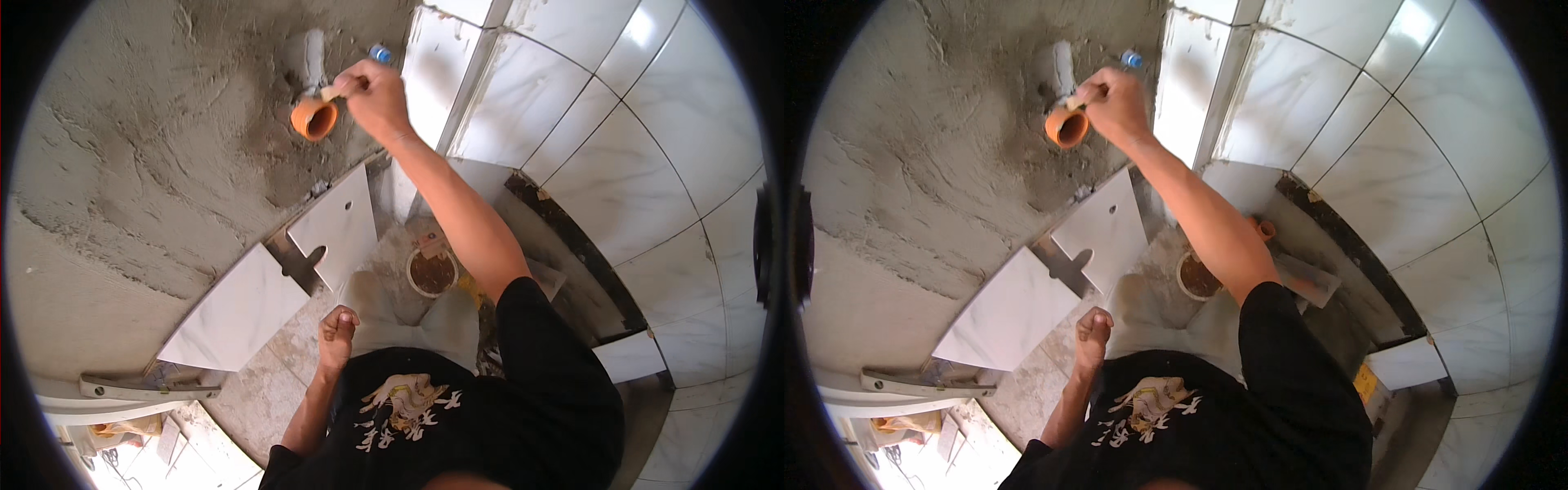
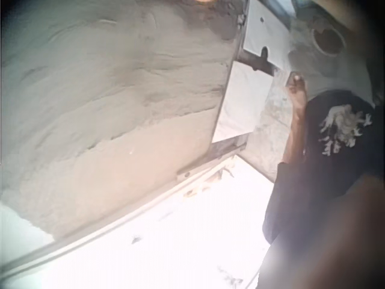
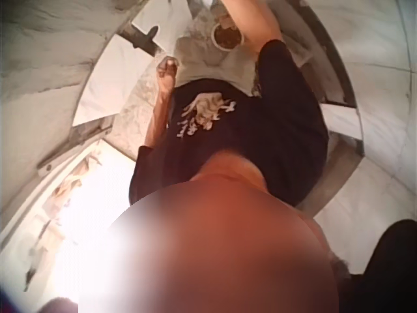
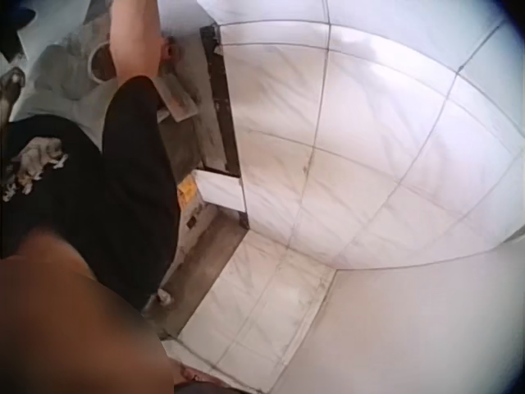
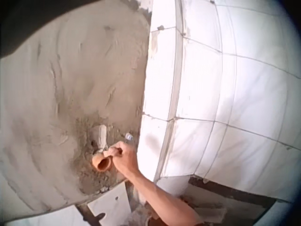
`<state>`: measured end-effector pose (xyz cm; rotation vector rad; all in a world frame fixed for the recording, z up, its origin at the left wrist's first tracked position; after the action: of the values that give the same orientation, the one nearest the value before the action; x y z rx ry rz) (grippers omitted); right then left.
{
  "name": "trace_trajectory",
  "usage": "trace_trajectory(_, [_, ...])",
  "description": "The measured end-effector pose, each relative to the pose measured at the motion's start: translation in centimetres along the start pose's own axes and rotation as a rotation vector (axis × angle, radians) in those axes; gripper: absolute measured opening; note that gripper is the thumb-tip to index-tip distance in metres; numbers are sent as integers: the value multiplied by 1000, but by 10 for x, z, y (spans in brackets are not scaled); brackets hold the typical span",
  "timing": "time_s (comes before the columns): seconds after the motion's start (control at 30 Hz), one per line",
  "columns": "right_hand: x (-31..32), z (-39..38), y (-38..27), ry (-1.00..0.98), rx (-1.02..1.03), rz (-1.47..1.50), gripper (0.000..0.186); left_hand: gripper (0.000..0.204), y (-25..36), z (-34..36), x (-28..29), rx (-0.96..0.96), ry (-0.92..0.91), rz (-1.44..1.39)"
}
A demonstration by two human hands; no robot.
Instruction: Fitting and installing ceramic wall tiles in a bathroom during renovation.
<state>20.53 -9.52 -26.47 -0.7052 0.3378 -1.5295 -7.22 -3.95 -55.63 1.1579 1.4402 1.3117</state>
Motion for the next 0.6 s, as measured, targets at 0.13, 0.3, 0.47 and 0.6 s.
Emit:
trace_trajectory(0.13, [14, -63, 50, -62, -272, 178, 15, 37, -46, -9, 11, 285, -56, -403])
trace_trajectory(0.3, [67, -274, 183, -62, -788, 224, 15, 29, -48, 4, 19, 355, -106, -245])
trace_trajectory(0.47, [126, -455, 258, -82, -1101, -25, 16, 9, -46, 37, 5, 129, -5, 131])
trace_trajectory(0.6, [169, -518, 280, -62, -894, -581, 14, 19, -81, 70, -40, 184, -3, 243])
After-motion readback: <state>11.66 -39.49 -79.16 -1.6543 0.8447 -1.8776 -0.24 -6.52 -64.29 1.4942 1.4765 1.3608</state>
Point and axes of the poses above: each hand's wrist, its own z-axis towards the middle knuckle, its own x-axis out of the back of the hand, y = z × x, the point moved 8 cm from there along z, towards the middle knuckle, and after that the axes turned 7 degrees about x, right-handed, at the moved point
